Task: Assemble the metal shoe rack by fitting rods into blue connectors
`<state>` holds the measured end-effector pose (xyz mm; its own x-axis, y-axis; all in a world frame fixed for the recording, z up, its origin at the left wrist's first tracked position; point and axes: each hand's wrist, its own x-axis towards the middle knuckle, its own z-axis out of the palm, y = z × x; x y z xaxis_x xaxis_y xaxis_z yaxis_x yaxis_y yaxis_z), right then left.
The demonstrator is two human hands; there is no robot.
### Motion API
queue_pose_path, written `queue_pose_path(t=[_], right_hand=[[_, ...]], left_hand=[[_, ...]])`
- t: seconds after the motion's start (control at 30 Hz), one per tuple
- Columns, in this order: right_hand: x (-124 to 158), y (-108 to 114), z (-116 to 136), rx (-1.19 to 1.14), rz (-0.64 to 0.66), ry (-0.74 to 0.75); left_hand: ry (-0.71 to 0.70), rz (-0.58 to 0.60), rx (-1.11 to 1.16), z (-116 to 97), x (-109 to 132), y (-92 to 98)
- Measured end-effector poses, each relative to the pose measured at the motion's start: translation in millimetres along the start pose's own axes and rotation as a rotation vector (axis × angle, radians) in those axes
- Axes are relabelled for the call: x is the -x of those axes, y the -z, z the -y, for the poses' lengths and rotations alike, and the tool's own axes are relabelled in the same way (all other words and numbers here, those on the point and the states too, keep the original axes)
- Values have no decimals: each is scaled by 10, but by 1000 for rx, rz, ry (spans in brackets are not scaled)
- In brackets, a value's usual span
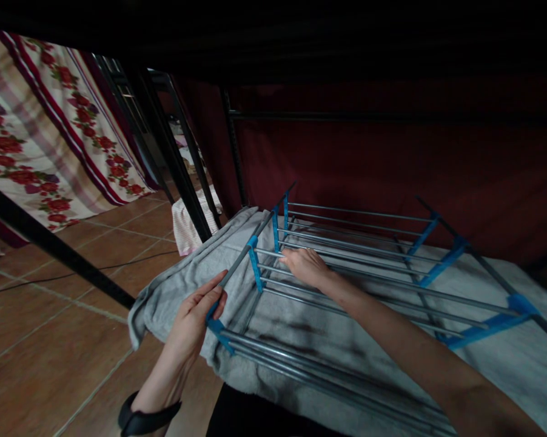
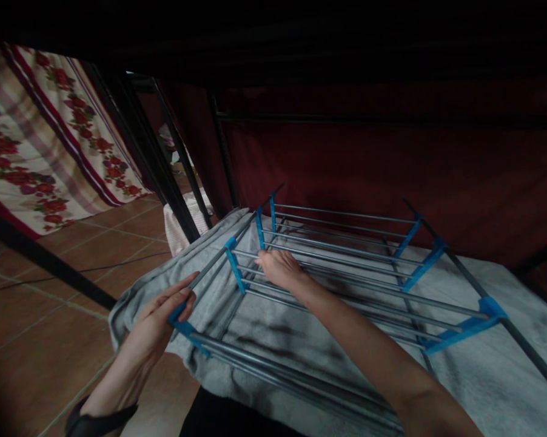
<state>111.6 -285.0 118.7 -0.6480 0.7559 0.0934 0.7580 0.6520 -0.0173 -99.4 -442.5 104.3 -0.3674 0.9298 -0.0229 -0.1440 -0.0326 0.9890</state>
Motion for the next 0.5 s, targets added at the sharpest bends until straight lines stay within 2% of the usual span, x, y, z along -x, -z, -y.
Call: queue_pose_path(t=[0.27,0.43,0.5], right_hand=[[10,-20,9,14,-2,37],[-87,5,-58,-76,65,56],[-90,5,-39,-76,46,44]], left_hand=[[1,-22,-55,-2,-2,6],[-15,-6,-111,16,0,61],[-2,-28,-144,21,12,82]])
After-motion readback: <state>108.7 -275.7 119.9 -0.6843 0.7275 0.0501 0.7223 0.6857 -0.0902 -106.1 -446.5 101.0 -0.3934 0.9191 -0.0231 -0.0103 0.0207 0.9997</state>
